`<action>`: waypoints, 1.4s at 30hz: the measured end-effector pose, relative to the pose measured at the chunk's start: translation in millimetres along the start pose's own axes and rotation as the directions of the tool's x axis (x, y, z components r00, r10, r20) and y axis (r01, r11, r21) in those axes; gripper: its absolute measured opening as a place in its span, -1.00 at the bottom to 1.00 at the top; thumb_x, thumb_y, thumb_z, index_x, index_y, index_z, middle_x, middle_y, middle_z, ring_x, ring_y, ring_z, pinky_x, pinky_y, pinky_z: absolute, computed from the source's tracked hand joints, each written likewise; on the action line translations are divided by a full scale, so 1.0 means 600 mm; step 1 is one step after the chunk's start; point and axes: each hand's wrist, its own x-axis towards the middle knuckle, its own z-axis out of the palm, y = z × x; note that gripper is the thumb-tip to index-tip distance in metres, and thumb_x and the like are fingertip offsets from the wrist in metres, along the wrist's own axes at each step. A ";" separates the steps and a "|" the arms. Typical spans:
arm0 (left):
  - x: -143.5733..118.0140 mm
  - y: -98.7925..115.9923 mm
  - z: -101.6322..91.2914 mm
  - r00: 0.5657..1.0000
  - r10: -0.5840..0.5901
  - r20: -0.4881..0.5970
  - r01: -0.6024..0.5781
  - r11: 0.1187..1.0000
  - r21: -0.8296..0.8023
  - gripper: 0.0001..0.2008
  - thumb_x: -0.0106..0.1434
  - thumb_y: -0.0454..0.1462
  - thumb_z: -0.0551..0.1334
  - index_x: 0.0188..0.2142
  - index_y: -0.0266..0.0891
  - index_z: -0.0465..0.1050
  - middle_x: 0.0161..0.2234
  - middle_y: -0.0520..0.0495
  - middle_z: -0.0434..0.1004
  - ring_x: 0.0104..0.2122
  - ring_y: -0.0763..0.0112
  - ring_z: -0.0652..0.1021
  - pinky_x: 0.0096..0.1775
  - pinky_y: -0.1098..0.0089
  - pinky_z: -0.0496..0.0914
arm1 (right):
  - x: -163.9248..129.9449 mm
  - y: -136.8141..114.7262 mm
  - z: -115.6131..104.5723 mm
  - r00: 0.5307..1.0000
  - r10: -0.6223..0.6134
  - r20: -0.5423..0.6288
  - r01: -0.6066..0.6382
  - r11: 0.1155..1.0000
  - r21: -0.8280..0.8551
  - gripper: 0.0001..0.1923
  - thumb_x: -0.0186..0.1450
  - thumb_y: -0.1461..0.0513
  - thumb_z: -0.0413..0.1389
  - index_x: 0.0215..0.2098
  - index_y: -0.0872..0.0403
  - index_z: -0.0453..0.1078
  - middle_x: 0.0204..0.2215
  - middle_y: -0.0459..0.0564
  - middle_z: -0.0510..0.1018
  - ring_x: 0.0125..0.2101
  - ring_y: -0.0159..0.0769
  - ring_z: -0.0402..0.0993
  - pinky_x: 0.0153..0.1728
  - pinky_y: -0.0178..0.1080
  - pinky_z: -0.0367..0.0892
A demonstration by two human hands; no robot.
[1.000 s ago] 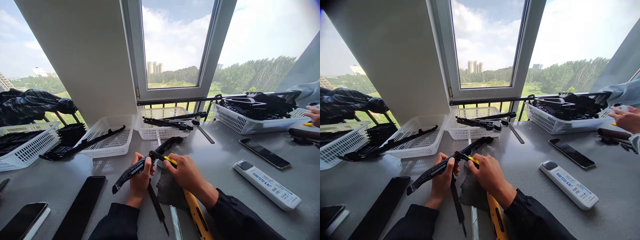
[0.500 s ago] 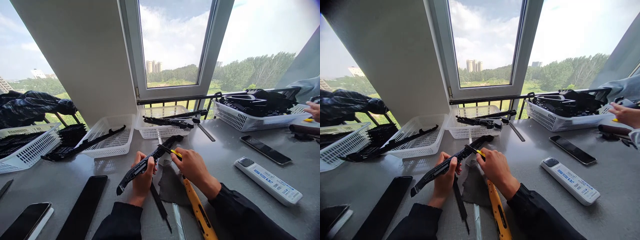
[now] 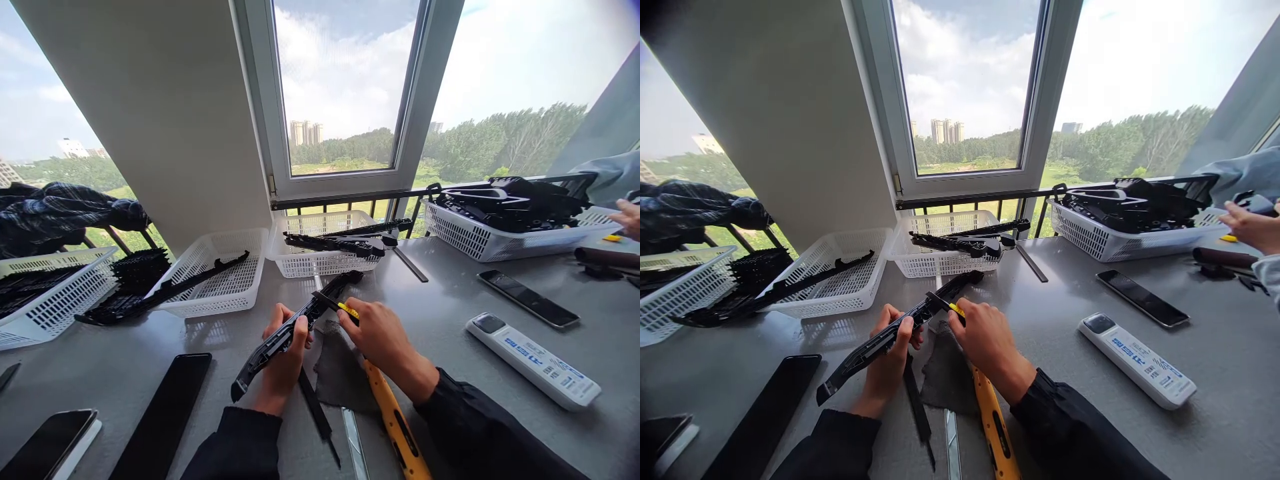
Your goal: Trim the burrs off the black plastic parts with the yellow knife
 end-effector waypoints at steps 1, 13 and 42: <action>0.000 -0.001 0.000 1.000 -0.013 0.021 0.014 1.000 -0.028 -0.70 0.40 -0.01 0.18 -0.37 -0.06 0.21 -0.50 0.05 0.58 -0.55 0.32 0.56 -0.39 0.32 0.47 | 0.000 0.000 0.000 1.000 -0.003 0.006 0.003 1.000 -0.001 -0.70 0.50 0.05 0.05 -0.30 0.00 0.48 -0.44 -0.01 0.63 -0.43 -0.24 0.50 -0.42 -0.21 -0.17; 0.003 -0.023 -0.003 0.969 0.034 0.244 0.013 0.982 -0.187 -0.37 0.29 0.32 0.11 -0.04 -0.08 0.53 -0.25 -0.18 0.71 -0.38 0.13 0.68 -0.26 0.17 0.60 | -0.002 0.000 0.008 0.997 -0.080 0.005 0.079 0.993 0.086 -0.68 0.50 0.07 0.04 -0.37 0.01 0.41 -0.49 -0.04 0.58 -0.45 -0.30 0.45 -0.42 -0.22 -0.16; 0.012 -0.024 0.006 0.978 -0.174 0.119 0.181 0.982 -0.051 -0.59 0.36 0.05 0.19 -0.41 -0.21 0.49 -0.56 0.00 0.55 -0.61 0.45 0.46 -0.48 0.42 0.39 | 0.002 0.015 0.020 0.967 -0.246 -0.065 0.254 0.940 0.227 -0.68 0.45 0.06 0.04 -0.42 0.02 0.35 -0.59 -0.13 0.42 -0.52 -0.36 0.30 -0.40 -0.26 -0.09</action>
